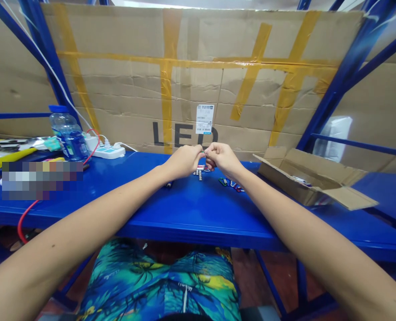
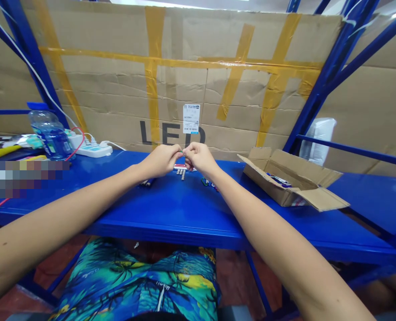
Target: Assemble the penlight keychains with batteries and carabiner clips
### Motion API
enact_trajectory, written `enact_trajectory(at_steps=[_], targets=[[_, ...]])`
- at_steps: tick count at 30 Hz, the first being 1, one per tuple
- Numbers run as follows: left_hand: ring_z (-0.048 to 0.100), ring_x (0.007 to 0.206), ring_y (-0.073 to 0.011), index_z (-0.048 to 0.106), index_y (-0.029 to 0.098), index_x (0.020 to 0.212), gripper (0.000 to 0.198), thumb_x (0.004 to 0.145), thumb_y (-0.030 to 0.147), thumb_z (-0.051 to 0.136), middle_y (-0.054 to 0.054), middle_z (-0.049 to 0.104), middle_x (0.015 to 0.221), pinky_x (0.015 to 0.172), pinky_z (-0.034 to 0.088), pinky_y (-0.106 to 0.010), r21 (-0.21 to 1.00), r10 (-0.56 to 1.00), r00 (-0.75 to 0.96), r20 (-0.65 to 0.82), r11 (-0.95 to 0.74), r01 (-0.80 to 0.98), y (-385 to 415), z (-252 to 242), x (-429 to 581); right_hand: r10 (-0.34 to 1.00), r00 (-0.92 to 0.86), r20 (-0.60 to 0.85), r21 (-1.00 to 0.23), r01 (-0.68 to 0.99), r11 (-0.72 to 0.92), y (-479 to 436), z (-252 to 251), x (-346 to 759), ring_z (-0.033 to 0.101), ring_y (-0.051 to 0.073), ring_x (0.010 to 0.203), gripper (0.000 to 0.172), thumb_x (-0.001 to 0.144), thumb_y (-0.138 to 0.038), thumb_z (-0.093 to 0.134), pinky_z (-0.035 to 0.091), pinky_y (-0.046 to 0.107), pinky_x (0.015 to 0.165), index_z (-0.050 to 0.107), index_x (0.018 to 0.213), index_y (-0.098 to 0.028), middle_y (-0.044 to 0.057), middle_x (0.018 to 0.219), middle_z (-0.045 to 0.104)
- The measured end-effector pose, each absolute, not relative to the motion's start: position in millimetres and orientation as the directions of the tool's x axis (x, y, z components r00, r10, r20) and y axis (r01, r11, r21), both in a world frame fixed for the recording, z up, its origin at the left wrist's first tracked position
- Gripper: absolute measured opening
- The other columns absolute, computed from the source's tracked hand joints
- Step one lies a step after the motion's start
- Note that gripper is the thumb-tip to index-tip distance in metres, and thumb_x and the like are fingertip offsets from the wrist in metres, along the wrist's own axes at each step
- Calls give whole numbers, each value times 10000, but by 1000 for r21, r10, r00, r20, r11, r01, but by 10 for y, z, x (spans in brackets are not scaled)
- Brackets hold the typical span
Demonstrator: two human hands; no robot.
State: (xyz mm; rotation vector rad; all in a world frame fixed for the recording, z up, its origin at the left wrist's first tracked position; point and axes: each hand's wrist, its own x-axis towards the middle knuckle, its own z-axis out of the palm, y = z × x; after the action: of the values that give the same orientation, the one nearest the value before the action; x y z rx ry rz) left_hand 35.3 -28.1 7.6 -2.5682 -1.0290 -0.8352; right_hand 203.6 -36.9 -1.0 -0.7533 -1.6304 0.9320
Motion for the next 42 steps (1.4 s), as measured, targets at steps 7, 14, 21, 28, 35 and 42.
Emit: enact_trajectory(at_steps=[7,14,21,28,35,42], targets=[[666,801,-262,590,102,1015,293,988,257,342,-166,708,937,671,440,-347,-201,563,613,554,-625,755,-342,74,370,918,-235,318,-947,-30,320,-435,-3,1962,386,67,353,311,897,-157,566,295,190,359,393,644,-210,-82,419,355],[665,833,-261,582,136,994,254,981,280,372,-152,703,937,697,453,-351,-65,590,563,579,-655,753,-284,41,389,915,-227,332,-923,121,365,-422,81,2038,448,98,390,211,921,-195,563,381,224,411,448,744,-208,-71,457,430],[651,891,-274,568,168,982,168,950,267,437,-132,696,951,737,462,-382,144,633,467,618,-674,724,-228,31,327,947,-207,246,-401,868,294,-432,298,2292,542,154,557,192,868,-276,629,405,288,556,611,719,-155,27,587,584],[641,866,-255,578,192,933,135,932,270,468,-100,689,917,735,455,-373,243,664,437,607,-679,693,-222,21,322,982,-130,-135,107,984,145,-394,165,2259,641,235,766,263,712,-329,744,422,306,593,705,878,-128,114,896,710],[622,805,-230,588,194,918,159,927,297,467,-75,683,860,675,425,-343,246,653,443,614,-692,679,-245,-3,351,954,-262,-147,-4,964,264,-464,122,2156,565,163,578,126,653,-258,690,360,278,490,607,675,-166,23,657,620],[571,717,-175,611,190,889,113,825,256,546,-25,654,781,650,417,-306,340,617,485,620,-768,543,-218,-19,364,904,-419,80,-419,809,412,-441,121,2197,372,98,417,295,768,-247,587,269,276,416,436,519,-197,-10,469,451]])
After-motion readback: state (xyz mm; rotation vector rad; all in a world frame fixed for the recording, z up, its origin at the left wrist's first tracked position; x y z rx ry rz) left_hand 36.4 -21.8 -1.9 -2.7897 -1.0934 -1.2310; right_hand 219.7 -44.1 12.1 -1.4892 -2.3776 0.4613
